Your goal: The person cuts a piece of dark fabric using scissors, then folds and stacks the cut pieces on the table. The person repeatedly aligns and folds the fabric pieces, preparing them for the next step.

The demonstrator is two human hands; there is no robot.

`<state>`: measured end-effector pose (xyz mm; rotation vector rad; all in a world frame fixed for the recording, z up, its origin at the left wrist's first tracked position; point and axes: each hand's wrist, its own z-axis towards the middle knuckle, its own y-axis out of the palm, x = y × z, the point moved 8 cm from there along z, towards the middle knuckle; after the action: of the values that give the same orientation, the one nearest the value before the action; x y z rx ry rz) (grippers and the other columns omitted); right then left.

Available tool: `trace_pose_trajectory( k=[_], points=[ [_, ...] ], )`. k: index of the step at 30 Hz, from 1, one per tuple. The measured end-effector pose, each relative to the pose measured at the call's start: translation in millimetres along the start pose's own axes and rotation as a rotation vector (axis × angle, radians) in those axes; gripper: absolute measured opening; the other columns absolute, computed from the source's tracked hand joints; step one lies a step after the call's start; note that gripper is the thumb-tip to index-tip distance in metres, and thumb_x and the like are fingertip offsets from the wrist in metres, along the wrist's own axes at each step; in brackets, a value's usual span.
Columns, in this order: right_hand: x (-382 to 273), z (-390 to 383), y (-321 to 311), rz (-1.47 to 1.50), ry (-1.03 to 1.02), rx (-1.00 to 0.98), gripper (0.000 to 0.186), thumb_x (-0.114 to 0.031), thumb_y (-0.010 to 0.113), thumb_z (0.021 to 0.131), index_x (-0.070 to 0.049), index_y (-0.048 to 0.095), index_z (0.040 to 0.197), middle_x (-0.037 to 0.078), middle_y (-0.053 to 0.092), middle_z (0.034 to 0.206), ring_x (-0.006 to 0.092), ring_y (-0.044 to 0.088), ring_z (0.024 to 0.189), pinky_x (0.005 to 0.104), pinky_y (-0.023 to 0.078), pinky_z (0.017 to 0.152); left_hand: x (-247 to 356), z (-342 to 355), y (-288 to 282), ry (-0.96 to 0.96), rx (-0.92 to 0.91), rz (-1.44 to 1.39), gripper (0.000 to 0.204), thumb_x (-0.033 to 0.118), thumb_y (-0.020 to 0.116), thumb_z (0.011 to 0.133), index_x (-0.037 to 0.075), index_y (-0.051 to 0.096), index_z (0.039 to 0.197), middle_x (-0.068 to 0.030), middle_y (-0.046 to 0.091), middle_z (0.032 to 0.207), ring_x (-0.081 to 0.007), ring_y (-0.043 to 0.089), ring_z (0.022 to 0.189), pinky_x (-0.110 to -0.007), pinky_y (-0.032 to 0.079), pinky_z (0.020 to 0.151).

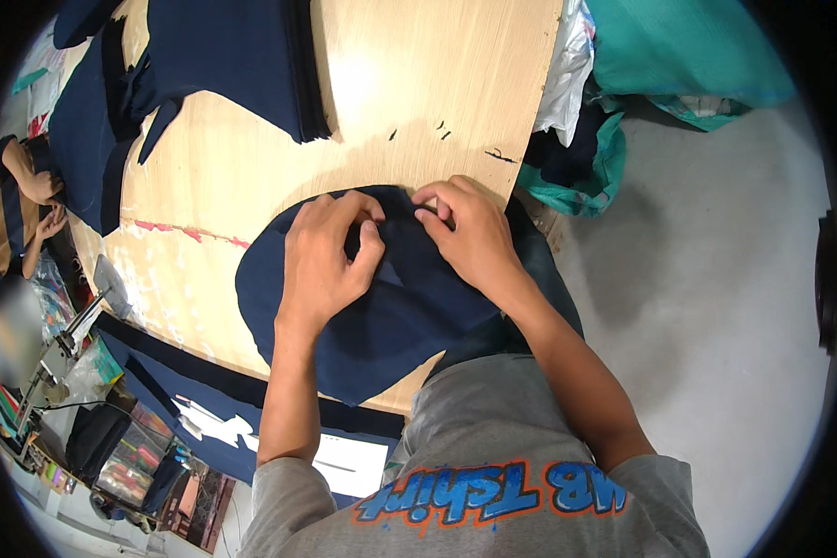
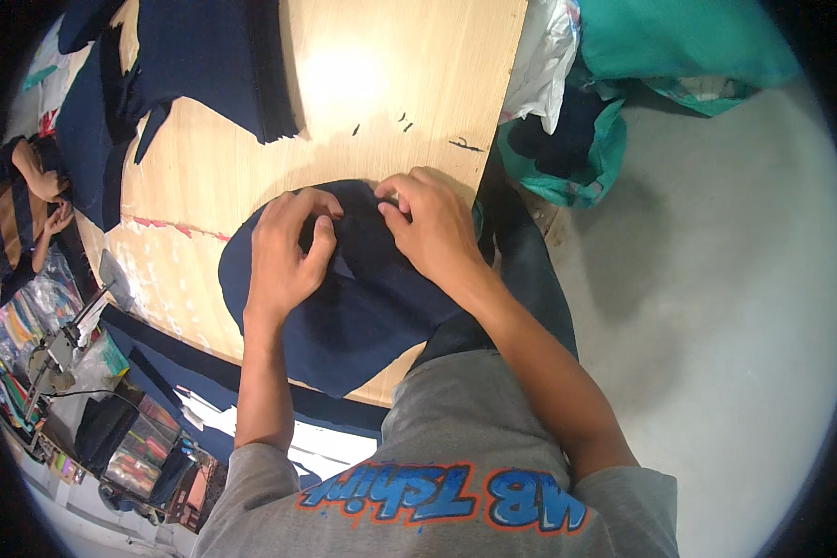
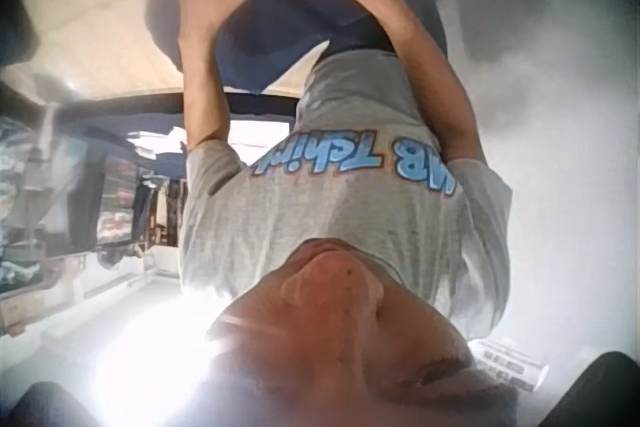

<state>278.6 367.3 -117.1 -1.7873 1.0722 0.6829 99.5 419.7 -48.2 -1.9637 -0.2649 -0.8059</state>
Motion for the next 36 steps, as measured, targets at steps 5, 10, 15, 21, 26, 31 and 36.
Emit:
trace_pose_trajectory(
  k=[5,10,15,21,26,31,36],
  points=[
    [-20,-28,-2,-0.003,-0.293,0.126,0.019,-0.007,0.072,0.105,-0.003,0.079,0.122,0.013,0.075,0.113,0.0366,0.069,0.11,0.047,0.056,0.099,-1,5,-3,-0.073,-0.042,-0.021,0.04,0.016,0.061,0.097,0.004,0.078,0.132,-0.0167,0.074,0.105,-0.037,0.073,0.093,-0.047,0.058,0.089],
    [-14,-42,5,0.049,-0.238,0.028,0.018,-0.01,0.069,0.109,-0.003,0.079,0.122,0.014,0.08,0.12,0.0386,0.068,0.112,0.0476,0.054,0.102,-2,11,5,-0.002,-0.144,0.048,0.043,0.018,0.058,0.097,0.009,0.081,0.132,-0.0176,0.073,0.131,-0.0383,0.075,0.103,-0.049,0.059,0.098],
    [-5,-21,-23,0.049,-0.27,0.064,0.019,-0.012,0.067,0.111,-0.005,0.081,0.122,0.015,0.081,0.118,0.0373,0.072,0.113,0.0461,0.055,0.104,-7,9,14,0.105,-0.207,0.13,0.04,0.021,0.056,0.097,0.005,0.083,0.123,-0.0156,0.069,0.15,-0.0376,0.071,0.123,-0.049,0.054,0.113],
    [-12,182,-163,-0.347,-0.278,0.448,0.05,-0.033,0.068,0.113,-0.004,0.062,0.152,0.018,0.064,0.143,0.0343,0.055,0.134,0.0474,0.046,0.115,-6,-5,16,0.081,-0.212,0.151,0.041,0.021,0.054,0.097,0.002,0.083,0.118,-0.0134,0.068,0.154,-0.0345,0.064,0.133,-0.048,0.047,0.119],
    [-56,255,-154,-0.702,-0.472,0.856,0.049,-0.026,0.066,0.109,-0.002,0.064,0.152,0.031,0.059,0.156,0.051,0.053,0.146,0.0563,0.043,0.122,-4,-7,17,0.081,-0.211,0.184,0.045,0.022,0.055,0.093,0.004,0.086,0.12,-0.0118,0.066,0.159,-0.0315,0.065,0.125,-0.044,0.048,0.115],
    [-37,284,-164,-0.671,-0.389,0.699,0.034,-0.023,0.064,0.108,-0.002,0.072,0.135,0.028,0.067,0.141,0.0474,0.061,0.134,0.0579,0.049,0.111,0,-15,16,0.064,-0.258,0.164,0.048,0.024,0.056,0.089,0.007,0.089,0.12,-0.0106,0.063,0.165,-0.0288,0.065,0.115,-0.041,0.049,0.111],
    [-46,252,-194,-0.583,-0.599,0.919,0.027,-0.02,0.064,0.106,-0.001,0.076,0.121,0.026,0.074,0.124,0.0476,0.067,0.121,0.0599,0.053,0.102,2,-17,25,0.065,-0.28,0.17,0.048,0.025,0.057,0.089,0.007,0.09,0.118,-0.0107,0.062,0.166,-0.0283,0.067,0.116,-0.041,0.049,0.11]
  ],
)
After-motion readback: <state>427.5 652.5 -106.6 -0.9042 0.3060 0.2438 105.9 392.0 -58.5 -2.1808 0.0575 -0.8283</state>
